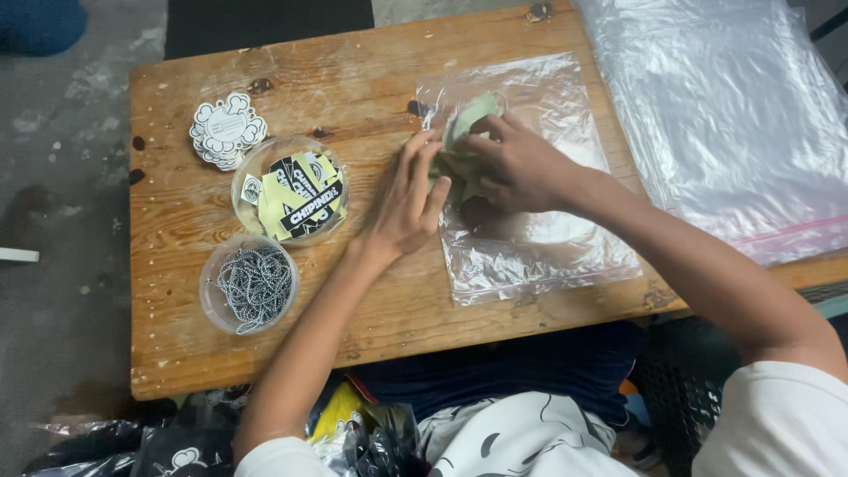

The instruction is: The person wipes a black sling bag with a cloth, attaches a decorative keychain to the zipper, and then places the bag into a clear plastic bag. They also wipe the plastic bag with the cloth before sealing it around the bag.

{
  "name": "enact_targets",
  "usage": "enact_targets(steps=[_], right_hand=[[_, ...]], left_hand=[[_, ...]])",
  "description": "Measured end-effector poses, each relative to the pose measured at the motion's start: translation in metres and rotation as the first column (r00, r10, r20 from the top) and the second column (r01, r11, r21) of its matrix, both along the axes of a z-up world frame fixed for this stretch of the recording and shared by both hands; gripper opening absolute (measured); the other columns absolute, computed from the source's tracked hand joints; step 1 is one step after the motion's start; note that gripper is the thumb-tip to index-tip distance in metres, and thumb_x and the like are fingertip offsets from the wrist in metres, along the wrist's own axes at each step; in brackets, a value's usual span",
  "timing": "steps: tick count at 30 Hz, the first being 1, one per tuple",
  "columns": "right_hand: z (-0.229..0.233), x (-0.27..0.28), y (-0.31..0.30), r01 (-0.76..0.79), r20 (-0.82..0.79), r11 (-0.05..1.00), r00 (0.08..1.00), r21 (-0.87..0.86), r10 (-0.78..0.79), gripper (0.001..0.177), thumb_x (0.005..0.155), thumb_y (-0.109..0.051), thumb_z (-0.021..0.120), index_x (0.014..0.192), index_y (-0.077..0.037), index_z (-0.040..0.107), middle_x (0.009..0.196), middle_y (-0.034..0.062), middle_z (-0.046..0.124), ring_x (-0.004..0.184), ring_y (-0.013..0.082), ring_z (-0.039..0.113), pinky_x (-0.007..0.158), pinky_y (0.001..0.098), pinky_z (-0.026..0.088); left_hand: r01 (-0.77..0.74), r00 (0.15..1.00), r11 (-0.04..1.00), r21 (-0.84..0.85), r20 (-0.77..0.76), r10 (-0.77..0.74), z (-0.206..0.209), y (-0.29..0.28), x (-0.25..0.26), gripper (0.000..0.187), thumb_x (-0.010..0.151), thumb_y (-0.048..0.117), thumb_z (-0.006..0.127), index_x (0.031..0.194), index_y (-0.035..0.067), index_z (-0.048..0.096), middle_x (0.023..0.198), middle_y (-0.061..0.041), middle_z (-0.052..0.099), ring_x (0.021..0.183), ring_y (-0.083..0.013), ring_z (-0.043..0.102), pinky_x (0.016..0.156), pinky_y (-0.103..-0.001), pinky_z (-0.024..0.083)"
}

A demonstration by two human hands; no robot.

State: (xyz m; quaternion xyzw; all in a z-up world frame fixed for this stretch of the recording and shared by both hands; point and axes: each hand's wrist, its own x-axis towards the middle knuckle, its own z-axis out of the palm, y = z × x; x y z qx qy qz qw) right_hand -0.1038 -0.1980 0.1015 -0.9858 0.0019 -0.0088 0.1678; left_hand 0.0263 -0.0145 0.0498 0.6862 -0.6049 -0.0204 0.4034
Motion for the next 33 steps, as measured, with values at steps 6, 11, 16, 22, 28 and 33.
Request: enact_targets(steps=[6,11,16,22,28,33], right_hand=[[-0.065,-0.009,0.029,-0.123,0.231,0.963,0.956,-0.239,0.180,0.052,0.083,-0.021,0.062,0.131,-0.004,0.055,0.124,0.0209,0.048,0.096,0.0418,0.050,0.069,0.0454,0.048],[-0.048,-0.057,0.077,-0.303,0.230,0.945,0.917,-0.125,0.325,0.040,0.082,-0.013,0.059,0.121,-0.004,0.064,0.123,0.0221,0.055,0.093,0.0397,0.054,0.070,0.0438,0.048],[-0.026,-0.086,0.089,-0.520,0.307,0.847,0.828,0.107,0.469,0.032,0.091,-0.013,0.053,0.120,-0.003,0.062,0.119,0.0190,0.055,0.085,0.0366,0.053,0.071,0.0430,0.047],[-0.027,-0.060,0.050,-0.540,0.249,0.833,0.828,0.115,0.502,0.034,0.094,-0.023,0.059,0.119,-0.002,0.069,0.111,0.0222,0.062,0.086,0.0311,0.055,0.070,0.0411,0.049],[-0.053,0.021,-0.002,-0.443,0.412,0.888,0.792,-0.120,0.451,0.036,0.097,-0.033,0.053,0.124,-0.012,0.068,0.117,0.0130,0.057,0.097,0.0344,0.053,0.074,0.0441,0.040],[-0.055,0.085,-0.038,-0.340,0.402,0.919,0.827,-0.199,0.393,0.039,0.097,-0.033,0.056,0.123,-0.007,0.069,0.112,0.0163,0.052,0.107,0.0417,0.050,0.077,0.0472,0.040]], left_hand=[[0.015,0.999,0.946,0.325,0.041,-0.030,-0.005,0.003,0.003,0.079,0.103,0.059,0.009,0.157,0.003,0.021,0.157,-0.025,0.037,0.151,-0.0376,0.028,0.121,-0.060,0.014],[-0.014,0.996,0.957,0.291,0.092,-0.013,-0.015,0.002,0.005,0.080,0.104,0.060,0.014,0.155,-0.001,0.027,0.153,-0.027,0.043,0.149,-0.0391,0.032,0.120,-0.058,0.017],[0.016,0.996,0.952,0.307,0.077,-0.041,-0.015,0.003,0.006,0.087,0.099,0.067,0.010,0.158,0.004,0.024,0.158,-0.023,0.037,0.151,-0.0394,0.026,0.120,-0.060,0.015],[0.082,0.996,0.971,0.224,0.026,-0.090,-0.016,0.018,-0.001,0.111,0.086,0.088,0.016,0.163,0.008,0.007,0.166,-0.029,0.007,0.152,-0.0517,0.011,0.121,-0.066,0.013],[-0.015,0.955,0.966,0.259,0.288,-0.063,-0.024,0.023,-0.014,0.140,0.067,0.096,0.054,0.160,0.008,-0.002,0.163,-0.035,-0.004,0.152,-0.0542,0.001,0.123,-0.066,0.010],[0.018,0.947,0.972,0.235,0.308,-0.092,-0.016,0.024,-0.019,0.147,0.061,0.089,0.067,0.159,0.003,0.000,0.162,-0.038,0.000,0.151,-0.0578,0.004,0.122,-0.067,0.011]])
